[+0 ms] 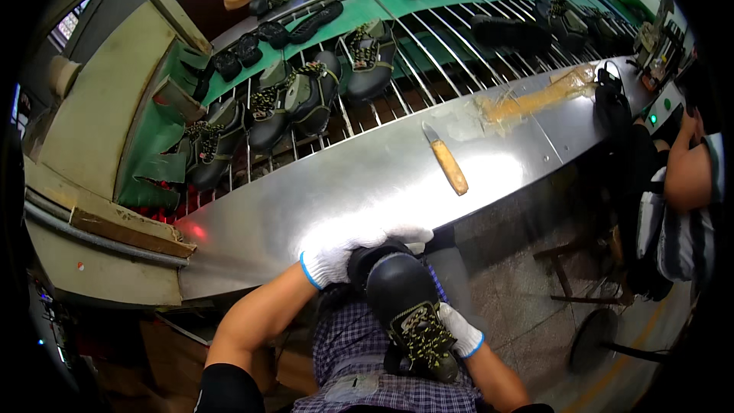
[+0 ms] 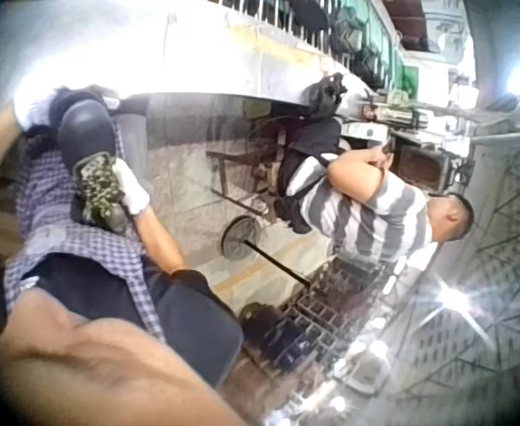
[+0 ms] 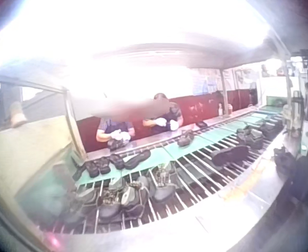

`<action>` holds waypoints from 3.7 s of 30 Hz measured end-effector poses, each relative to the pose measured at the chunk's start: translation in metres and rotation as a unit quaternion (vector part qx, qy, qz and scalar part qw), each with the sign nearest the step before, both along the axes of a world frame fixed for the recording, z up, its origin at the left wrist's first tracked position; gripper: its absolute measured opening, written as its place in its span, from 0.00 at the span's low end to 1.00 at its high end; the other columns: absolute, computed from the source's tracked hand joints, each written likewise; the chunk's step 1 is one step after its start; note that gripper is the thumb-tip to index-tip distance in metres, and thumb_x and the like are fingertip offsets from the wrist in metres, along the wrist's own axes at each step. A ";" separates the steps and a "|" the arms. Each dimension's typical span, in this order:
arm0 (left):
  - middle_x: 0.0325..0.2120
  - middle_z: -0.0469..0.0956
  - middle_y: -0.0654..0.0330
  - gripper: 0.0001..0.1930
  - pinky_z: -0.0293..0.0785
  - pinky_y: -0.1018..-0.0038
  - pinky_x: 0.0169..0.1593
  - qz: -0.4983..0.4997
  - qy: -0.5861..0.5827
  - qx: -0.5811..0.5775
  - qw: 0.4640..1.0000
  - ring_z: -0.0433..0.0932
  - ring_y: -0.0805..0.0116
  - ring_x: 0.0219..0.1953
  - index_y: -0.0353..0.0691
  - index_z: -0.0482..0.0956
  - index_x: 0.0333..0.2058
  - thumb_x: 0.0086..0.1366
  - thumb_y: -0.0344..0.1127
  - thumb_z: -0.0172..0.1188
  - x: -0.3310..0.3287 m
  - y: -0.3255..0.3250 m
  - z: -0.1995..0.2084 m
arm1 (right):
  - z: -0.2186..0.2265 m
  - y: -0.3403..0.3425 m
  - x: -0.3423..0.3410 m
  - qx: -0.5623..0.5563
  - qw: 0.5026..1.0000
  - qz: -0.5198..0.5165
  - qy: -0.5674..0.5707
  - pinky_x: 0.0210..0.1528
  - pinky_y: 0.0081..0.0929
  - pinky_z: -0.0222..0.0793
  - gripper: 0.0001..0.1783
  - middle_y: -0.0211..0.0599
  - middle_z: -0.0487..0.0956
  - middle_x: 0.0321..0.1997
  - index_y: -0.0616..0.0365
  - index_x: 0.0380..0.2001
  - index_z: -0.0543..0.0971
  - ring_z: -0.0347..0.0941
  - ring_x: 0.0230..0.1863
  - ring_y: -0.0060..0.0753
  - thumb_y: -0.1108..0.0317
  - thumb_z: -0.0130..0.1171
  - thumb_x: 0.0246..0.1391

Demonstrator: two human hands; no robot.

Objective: The person wipes and clears debris from the soles and edges of various black and tan work boots using their hands and a small knife.

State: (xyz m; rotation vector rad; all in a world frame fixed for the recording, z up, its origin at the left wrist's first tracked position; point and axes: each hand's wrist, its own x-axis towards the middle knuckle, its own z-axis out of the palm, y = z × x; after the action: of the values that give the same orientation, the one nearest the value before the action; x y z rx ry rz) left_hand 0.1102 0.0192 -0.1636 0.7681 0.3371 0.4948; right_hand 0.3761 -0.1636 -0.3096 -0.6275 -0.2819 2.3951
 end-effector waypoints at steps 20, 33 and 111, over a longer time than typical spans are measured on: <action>0.78 0.58 0.42 0.49 0.46 0.52 0.83 -0.045 0.054 0.000 0.998 0.55 0.45 0.80 0.28 0.58 0.76 0.67 0.55 0.62 0.016 0.001 0.032 | 0.045 -0.007 -0.018 0.082 0.984 -0.006 -0.161 0.51 0.25 0.82 0.56 0.38 0.86 0.49 0.69 0.57 0.80 0.83 0.47 0.24 0.18 0.60 0.56; 0.74 0.65 0.42 0.41 0.61 0.55 0.78 -0.016 0.062 -0.065 0.996 0.65 0.46 0.76 0.26 0.64 0.73 0.72 0.49 0.63 0.027 -0.007 0.040 | 0.038 -0.011 -0.015 0.093 0.988 -0.052 -0.113 0.50 0.26 0.82 0.45 0.39 0.88 0.49 0.68 0.53 0.83 0.84 0.46 0.26 0.28 0.60 0.63; 0.68 0.69 0.51 0.56 0.69 0.62 0.71 0.281 0.332 0.462 0.773 0.73 0.57 0.67 0.37 0.65 0.73 0.49 0.41 0.88 -0.135 -0.090 0.130 | 0.241 0.095 -0.120 0.543 0.715 0.046 -0.437 0.65 0.36 0.76 0.45 0.51 0.80 0.65 0.64 0.70 0.69 0.81 0.64 0.42 0.43 0.70 0.62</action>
State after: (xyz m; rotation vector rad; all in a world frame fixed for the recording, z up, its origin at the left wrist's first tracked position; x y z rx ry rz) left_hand -0.0249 -0.0704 -0.0337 1.8462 1.0471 0.9762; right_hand 0.2562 -0.0691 -0.0689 -1.0538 -1.9464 1.3577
